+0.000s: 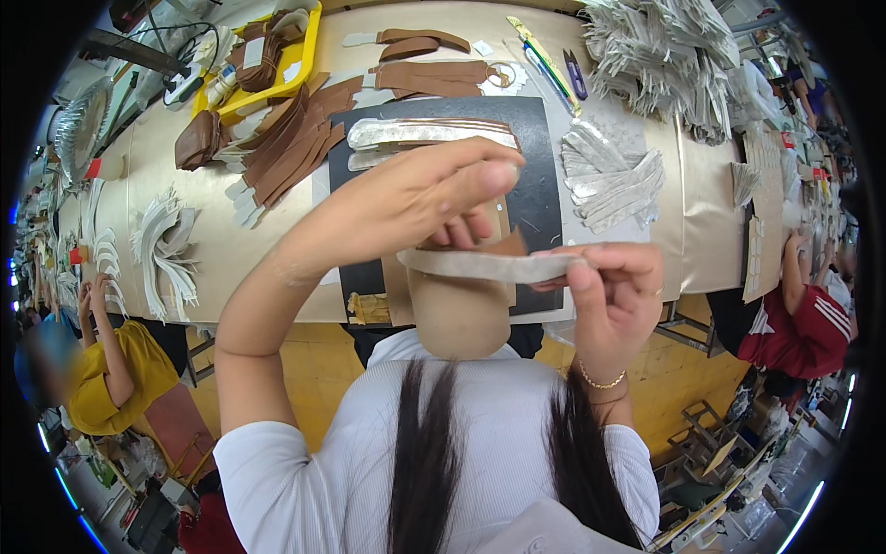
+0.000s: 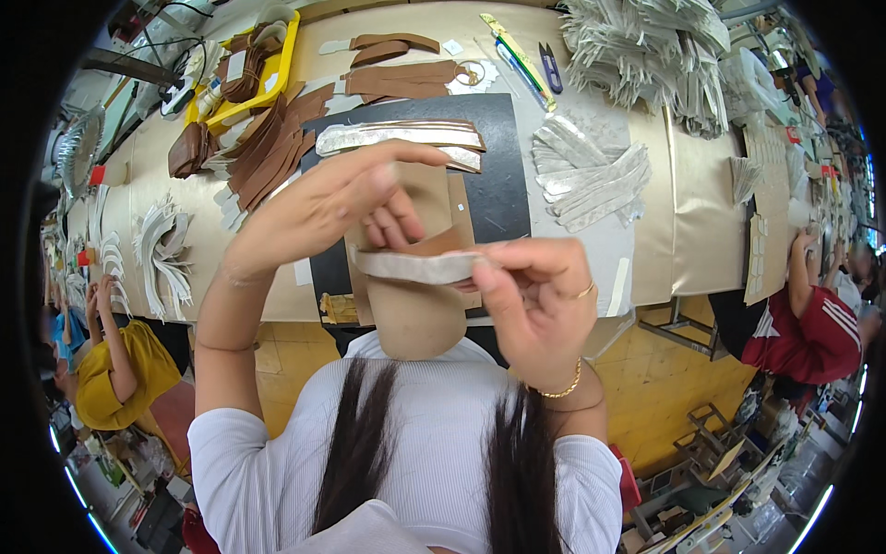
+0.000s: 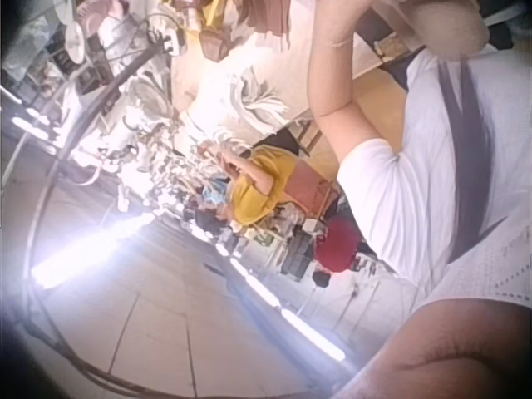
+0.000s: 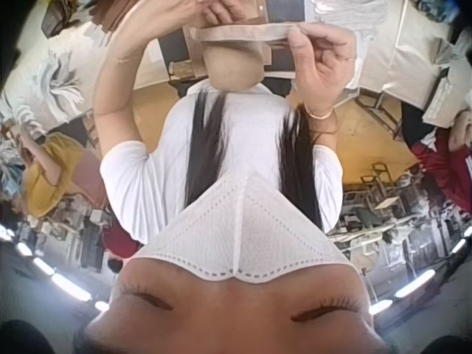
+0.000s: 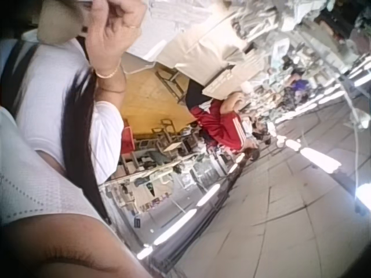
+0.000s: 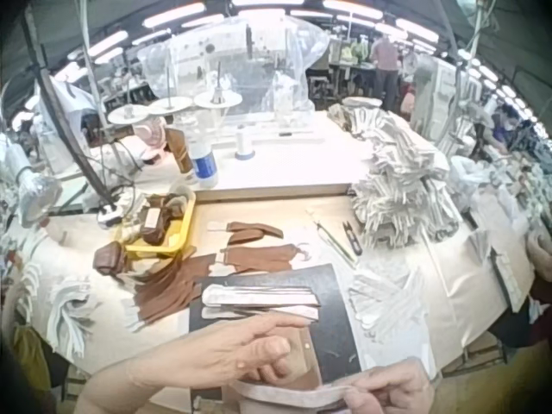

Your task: The person repeatedly picks up a white fabric strip and a brown fabric piece, aligns them, and places the combined unit on a stack. The person handles the items one at a time and continues the same assembly cycle throughout the clip.

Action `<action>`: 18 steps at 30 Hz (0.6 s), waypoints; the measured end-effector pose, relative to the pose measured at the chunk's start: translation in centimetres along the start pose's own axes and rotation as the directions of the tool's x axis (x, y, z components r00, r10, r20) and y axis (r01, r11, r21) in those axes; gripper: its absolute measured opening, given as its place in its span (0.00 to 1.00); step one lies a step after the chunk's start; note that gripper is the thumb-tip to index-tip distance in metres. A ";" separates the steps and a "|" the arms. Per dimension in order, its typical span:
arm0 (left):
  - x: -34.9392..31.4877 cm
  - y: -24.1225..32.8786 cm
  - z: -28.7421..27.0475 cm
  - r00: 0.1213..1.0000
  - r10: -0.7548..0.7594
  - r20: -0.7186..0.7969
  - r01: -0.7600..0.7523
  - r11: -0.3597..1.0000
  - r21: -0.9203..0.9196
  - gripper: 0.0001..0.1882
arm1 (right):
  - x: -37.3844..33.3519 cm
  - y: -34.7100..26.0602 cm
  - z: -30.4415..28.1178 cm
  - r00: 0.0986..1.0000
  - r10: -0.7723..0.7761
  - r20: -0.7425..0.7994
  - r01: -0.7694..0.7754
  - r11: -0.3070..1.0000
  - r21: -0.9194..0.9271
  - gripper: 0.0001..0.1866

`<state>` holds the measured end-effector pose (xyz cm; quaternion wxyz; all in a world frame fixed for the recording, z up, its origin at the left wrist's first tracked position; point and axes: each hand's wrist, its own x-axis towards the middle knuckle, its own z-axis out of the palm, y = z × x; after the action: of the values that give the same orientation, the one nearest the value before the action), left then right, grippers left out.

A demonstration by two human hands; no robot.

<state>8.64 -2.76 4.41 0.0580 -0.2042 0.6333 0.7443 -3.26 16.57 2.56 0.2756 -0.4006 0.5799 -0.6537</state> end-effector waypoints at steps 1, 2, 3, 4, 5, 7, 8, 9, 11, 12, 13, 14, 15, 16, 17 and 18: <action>-0.8 -0.4 -0.2 0.999 0.026 -0.023 -0.024 0.997 0.071 0.24 | 0.0 0.0 0.1 0.996 0.071 -0.059 -0.067 0.996 0.065 0.09; -1.5 -0.8 -0.3 0.998 0.053 -0.045 -0.046 0.989 0.142 0.26 | 0.2 0.2 0.0 0.993 0.095 -0.076 -0.087 0.990 0.108 0.09; -2.2 -1.1 -0.3 0.995 0.081 -0.065 -0.066 0.975 0.213 0.27 | 0.2 0.3 0.0 0.986 0.145 -0.087 -0.134 0.984 0.121 0.10; -3.0 -0.9 0.0 0.996 -0.019 -0.092 0.033 0.987 0.157 0.31 | 0.3 0.5 0.0 0.977 0.193 -0.091 -0.179 0.974 0.139 0.10; -3.5 -1.4 0.0 0.996 -0.025 -0.082 0.041 0.978 0.202 0.31 | 0.3 0.6 0.1 0.966 0.241 -0.095 -0.224 0.962 0.157 0.10; -4.1 -3.6 -0.1 0.998 -0.040 -0.058 0.055 0.955 0.291 0.31 | 0.3 1.5 0.1 0.945 0.325 -0.044 -0.309 0.927 0.212 0.11; -4.3 -4.6 0.0 0.995 -0.056 -0.085 0.072 0.978 0.196 0.28 | 0.3 2.0 0.2 0.930 0.366 -0.019 -0.352 0.906 0.237 0.12; -4.5 -5.4 -0.1 0.994 -0.074 -0.077 0.084 0.987 0.138 0.26 | 0.2 2.3 0.2 0.919 0.393 0.010 -0.383 0.889 0.249 0.13; -5.0 -6.4 -0.2 0.992 -0.106 -0.067 0.108 0.994 0.024 0.22 | 0.3 2.7 0.3 0.895 0.440 0.075 -0.443 0.854 0.271 0.16; -5.2 -6.5 -0.1 0.989 -0.123 -0.084 0.124 0.992 0.004 0.20 | 0.3 3.0 0.3 0.907 0.410 0.097 -0.421 0.877 0.232 0.18; -5.3 -6.5 -0.1 0.986 -0.137 -0.098 0.136 0.991 -0.015 0.19 | 0.3 3.5 0.2 0.918 0.378 0.115 -0.394 0.899 0.190 0.19; -5.3 -6.6 0.0 0.983 -0.151 -0.110 0.148 0.988 -0.033 0.17 | 0.3 3.8 0.2 0.928 0.347 0.134 -0.365 0.919 0.149 0.20; -5.4 -6.7 -0.1 0.982 -0.160 -0.098 0.158 0.987 -0.024 0.17 | 0.4 3.9 0.3 0.925 0.356 0.134 -0.374 0.915 0.149 0.20; -5.4 -6.9 -0.2 0.982 -0.166 -0.087 0.165 0.986 -0.014 0.17 | 0.5 3.9 0.4 0.922 0.363 0.133 -0.381 0.913 0.147 0.20; -5.4 -7.0 -0.4 0.982 -0.172 -0.074 0.172 0.985 -0.003 0.17 | 0.6 3.9 0.4 0.920 0.370 0.132 -0.387 0.911 0.146 0.20; -5.4 -7.2 -0.4 0.982 -0.174 -0.080 0.174 0.985 -0.002 0.17 | 0.5 4.0 0.4 0.918 0.375 0.133 -0.391 0.911 0.130 0.20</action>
<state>16.13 -0.87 -0.20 0.0980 -0.2881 0.6165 0.7262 -3.59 15.20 -1.23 0.4585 -0.2904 0.5797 -0.6078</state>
